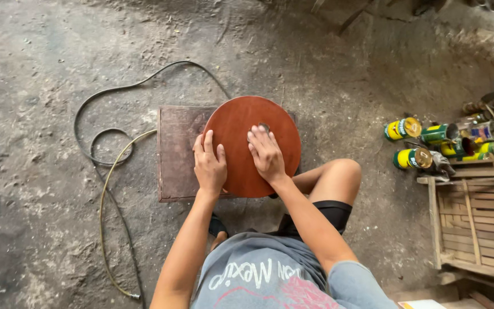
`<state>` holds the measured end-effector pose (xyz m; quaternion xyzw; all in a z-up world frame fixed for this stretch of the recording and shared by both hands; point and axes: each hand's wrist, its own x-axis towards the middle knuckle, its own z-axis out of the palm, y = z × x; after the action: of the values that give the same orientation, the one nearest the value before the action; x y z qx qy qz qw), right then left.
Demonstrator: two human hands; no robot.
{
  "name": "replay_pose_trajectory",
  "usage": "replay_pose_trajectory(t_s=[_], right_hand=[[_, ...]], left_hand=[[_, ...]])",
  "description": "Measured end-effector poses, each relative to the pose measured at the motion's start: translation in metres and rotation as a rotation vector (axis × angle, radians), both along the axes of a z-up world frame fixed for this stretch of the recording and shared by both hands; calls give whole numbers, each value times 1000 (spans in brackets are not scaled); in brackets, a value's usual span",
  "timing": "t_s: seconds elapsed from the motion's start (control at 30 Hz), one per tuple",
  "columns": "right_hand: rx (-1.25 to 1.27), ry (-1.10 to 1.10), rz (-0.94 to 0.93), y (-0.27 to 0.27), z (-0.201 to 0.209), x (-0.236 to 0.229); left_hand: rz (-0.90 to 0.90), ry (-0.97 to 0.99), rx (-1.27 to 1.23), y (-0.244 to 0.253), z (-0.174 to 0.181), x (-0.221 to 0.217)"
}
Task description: The person sands the top and legs of a wooden stool using a piece of sandpaper, rubbing it by hand across the surfaces.
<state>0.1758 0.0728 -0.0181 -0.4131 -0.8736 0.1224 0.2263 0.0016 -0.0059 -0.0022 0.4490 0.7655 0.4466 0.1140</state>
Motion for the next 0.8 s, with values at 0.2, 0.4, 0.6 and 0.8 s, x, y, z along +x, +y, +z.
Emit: replay_pose_trajectory(t_s=[0.2, 0.4, 0.6, 0.8], right_hand=[[9, -23, 200, -40, 17, 5], [-23, -18, 184, 48, 20, -14], [71, 4, 131, 70, -2, -23], [199, 14, 113, 85, -6, -30]], left_hand=[[42, -28, 69, 3, 6, 3], [41, -82, -37, 3, 5, -2], [-103, 425, -192, 13, -10, -5], [-321, 546, -356, 42, -9, -22]])
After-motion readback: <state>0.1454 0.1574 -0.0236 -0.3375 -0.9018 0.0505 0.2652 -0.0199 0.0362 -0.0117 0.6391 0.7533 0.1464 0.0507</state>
